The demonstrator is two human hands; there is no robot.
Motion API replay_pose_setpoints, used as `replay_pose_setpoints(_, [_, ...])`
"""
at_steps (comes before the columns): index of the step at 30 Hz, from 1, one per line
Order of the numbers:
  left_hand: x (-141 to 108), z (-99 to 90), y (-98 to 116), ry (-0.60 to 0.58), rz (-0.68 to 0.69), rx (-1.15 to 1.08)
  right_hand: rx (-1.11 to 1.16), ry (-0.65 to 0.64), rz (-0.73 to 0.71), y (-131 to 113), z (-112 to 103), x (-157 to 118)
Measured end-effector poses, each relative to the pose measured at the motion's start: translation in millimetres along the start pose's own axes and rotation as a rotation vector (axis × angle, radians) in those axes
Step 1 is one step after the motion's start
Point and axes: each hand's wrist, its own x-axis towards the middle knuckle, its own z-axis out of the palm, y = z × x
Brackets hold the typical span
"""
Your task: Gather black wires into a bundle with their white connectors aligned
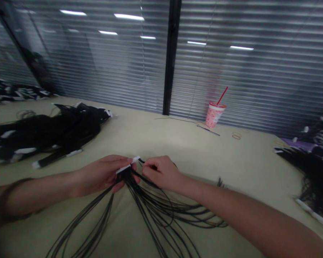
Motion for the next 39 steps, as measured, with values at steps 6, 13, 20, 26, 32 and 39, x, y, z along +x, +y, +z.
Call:
replay_pose_setpoints(6, [0.0,-1.4,-0.8,-0.002,0.004,-0.010,-0.033,-0.036,-0.029,-2.8,-0.7,-0.2])
replay_pose_setpoints(13, [0.3,-1.3,-1.1,0.008,-0.008,-0.019,-0.090,-0.009,-0.032,-2.8,-0.4,0.1])
replay_pose_setpoints(20, [1.4,-3.2,-1.8,-0.011,-0.008,-0.002,-0.143,-0.014,-0.064,-3.8,0.7,-0.5])
replay_pose_setpoints(26, [0.1,-1.4,0.5,-0.009,-0.025,0.015,-0.144,0.038,-0.075,-2.8,2.3,-1.2])
replay_pose_setpoints(32, [-2.0,2.2,3.1,-0.025,0.003,0.074,-0.132,0.089,-0.091,-1.6,3.3,-4.1])
replay_pose_setpoints(39, [-3.8,6.2,1.2,-0.027,0.027,0.124,-0.124,0.079,-0.098,-5.8,1.8,-5.2])
